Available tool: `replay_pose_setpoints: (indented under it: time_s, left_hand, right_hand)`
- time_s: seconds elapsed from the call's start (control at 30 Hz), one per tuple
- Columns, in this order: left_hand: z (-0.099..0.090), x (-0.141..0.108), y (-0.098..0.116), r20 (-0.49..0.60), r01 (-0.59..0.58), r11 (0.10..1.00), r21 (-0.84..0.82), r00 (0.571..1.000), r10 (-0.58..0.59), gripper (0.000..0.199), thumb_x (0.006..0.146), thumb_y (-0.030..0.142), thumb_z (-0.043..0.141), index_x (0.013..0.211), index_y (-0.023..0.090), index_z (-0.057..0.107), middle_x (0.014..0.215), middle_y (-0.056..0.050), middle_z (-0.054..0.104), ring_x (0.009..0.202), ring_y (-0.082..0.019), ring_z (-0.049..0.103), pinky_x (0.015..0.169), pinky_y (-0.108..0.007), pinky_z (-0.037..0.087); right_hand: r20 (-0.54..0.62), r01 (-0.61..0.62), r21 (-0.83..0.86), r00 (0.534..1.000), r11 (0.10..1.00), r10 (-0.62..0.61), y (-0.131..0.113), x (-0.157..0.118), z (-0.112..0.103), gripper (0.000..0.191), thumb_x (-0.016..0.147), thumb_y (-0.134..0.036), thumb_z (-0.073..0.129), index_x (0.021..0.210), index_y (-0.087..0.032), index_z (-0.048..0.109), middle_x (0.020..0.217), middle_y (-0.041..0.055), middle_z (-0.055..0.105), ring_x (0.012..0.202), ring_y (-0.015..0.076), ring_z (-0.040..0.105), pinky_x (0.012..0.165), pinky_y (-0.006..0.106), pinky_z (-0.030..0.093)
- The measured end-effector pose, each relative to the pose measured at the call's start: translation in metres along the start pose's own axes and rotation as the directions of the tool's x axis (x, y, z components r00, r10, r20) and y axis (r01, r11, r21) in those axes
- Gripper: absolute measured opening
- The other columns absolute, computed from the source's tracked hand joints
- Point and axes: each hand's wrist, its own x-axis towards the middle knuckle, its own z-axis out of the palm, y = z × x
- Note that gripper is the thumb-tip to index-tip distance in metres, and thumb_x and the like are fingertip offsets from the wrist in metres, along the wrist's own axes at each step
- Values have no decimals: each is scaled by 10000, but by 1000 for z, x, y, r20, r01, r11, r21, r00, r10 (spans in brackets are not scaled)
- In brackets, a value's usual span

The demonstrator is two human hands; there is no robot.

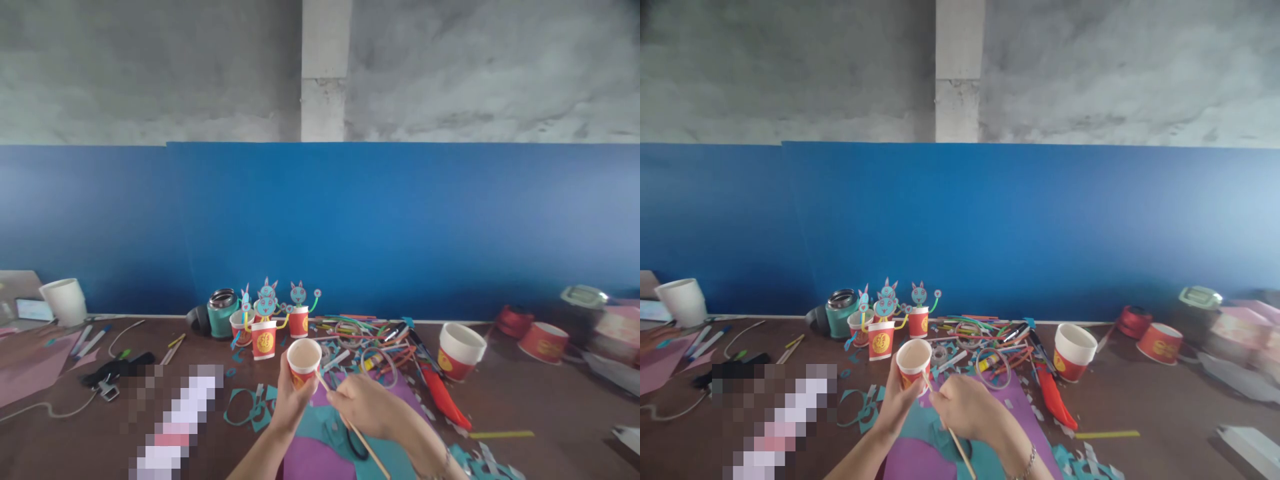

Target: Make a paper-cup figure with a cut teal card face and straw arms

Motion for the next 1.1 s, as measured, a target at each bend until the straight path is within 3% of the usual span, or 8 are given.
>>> replay_pose_setpoints:
  time_s: [0.23, 1.1]
  left_hand:
    - [0, 0, -1, -20, 21, 1000, 4, 1000, -21, 546, 676, 273, 676, 1171, 195, 460, 937, -58, 638, 827, -199, 601, 759, -317, 473]
    - [0, -1, 1, -6, 39, 999, -29, 999, -39, 550, 655, 287, 688, 1159, 196, 487, 939, -56, 633, 821, -197, 595, 745, -302, 472]
  right_hand:
    - [14, -11, -13, 1000, 1000, 11, -2, -1, -1, 498, 864, -340, 348, 504, -143, 629, 521, 59, 663, 502, 135, 583, 487, 201, 351]
    - [1, -17, 18, 1000, 1000, 17, -2, 2, 2, 484, 843, -322, 352, 443, -151, 564, 477, 52, 630, 473, 131, 571, 475, 206, 354]
